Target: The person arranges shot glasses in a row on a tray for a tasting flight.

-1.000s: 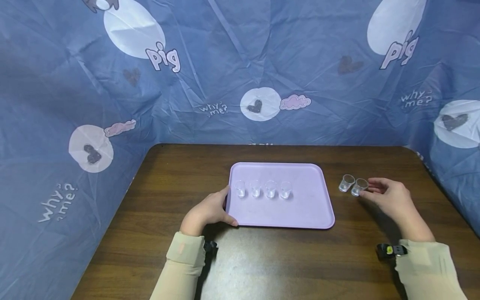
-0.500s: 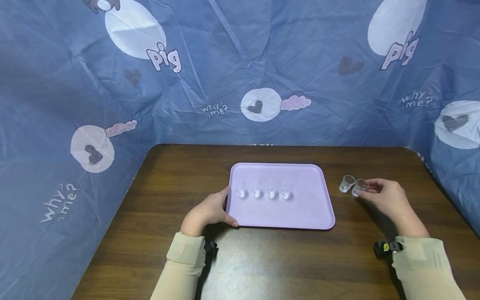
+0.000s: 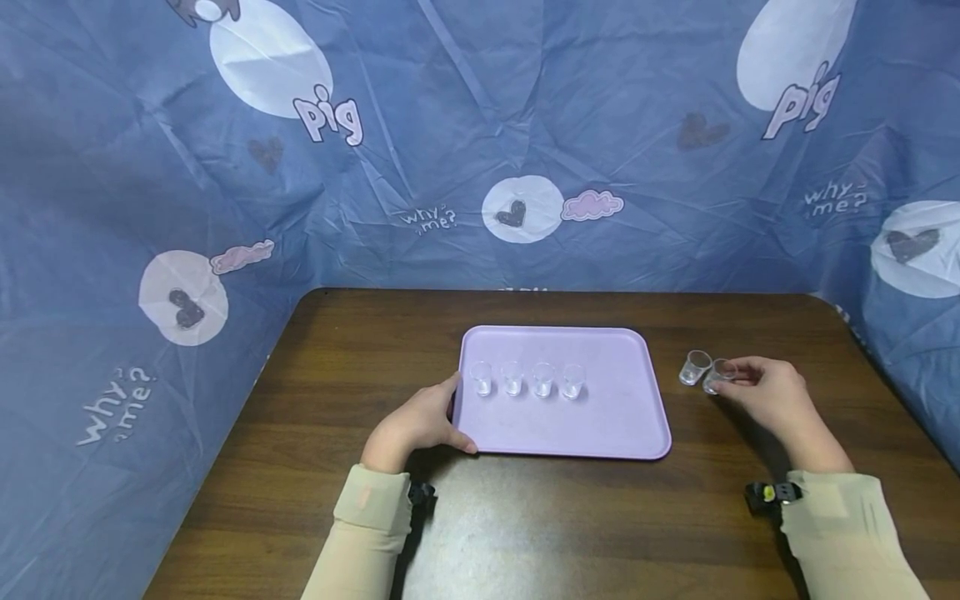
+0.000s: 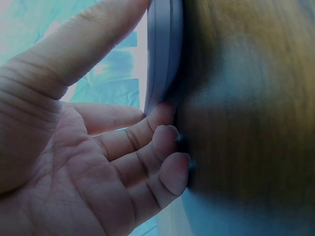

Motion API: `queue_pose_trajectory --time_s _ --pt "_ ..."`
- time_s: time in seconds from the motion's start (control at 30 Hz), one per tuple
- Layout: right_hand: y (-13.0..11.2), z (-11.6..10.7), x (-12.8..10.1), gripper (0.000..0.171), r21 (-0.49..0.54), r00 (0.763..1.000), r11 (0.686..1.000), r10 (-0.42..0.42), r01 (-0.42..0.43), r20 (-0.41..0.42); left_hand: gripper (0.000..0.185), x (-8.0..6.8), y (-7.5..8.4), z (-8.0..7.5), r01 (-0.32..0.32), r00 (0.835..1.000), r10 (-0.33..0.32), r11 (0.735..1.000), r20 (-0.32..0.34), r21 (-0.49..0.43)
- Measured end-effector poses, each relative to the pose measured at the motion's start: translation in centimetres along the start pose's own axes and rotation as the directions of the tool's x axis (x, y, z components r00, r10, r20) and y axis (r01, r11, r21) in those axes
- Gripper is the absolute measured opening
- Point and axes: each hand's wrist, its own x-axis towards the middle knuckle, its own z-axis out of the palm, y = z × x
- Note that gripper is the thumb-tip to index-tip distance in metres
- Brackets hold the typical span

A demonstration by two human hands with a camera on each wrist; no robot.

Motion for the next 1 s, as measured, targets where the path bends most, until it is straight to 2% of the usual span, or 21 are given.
queue_pose_trajectory --time_s 0.27,0.63,1.0 --pt "0.2 0.0 -0.3 0.039 0.014 1.0 1.0 -0.008 0.008 0.0 0.109 0.0 -0.1 0.2 0.004 1.0 -0.004 1.0 0.006 -0.001" --pt "-0.2 -0.9 -1.0 0.04 -0.019 0.999 0.999 -0.033 0.032 -0.028 0.106 -0.1 0.1 0.1 -0.008 1.0 0.008 1.0 -0.01 0.01" --pt "-1.6 -1.8 -1.3 0.04 -0.034 0.996 0.998 -0.062 0.06 -0.061 0.105 0.1 -0.1 0.1 -0.008 1.0 0.008 1.0 -0.011 0.012"
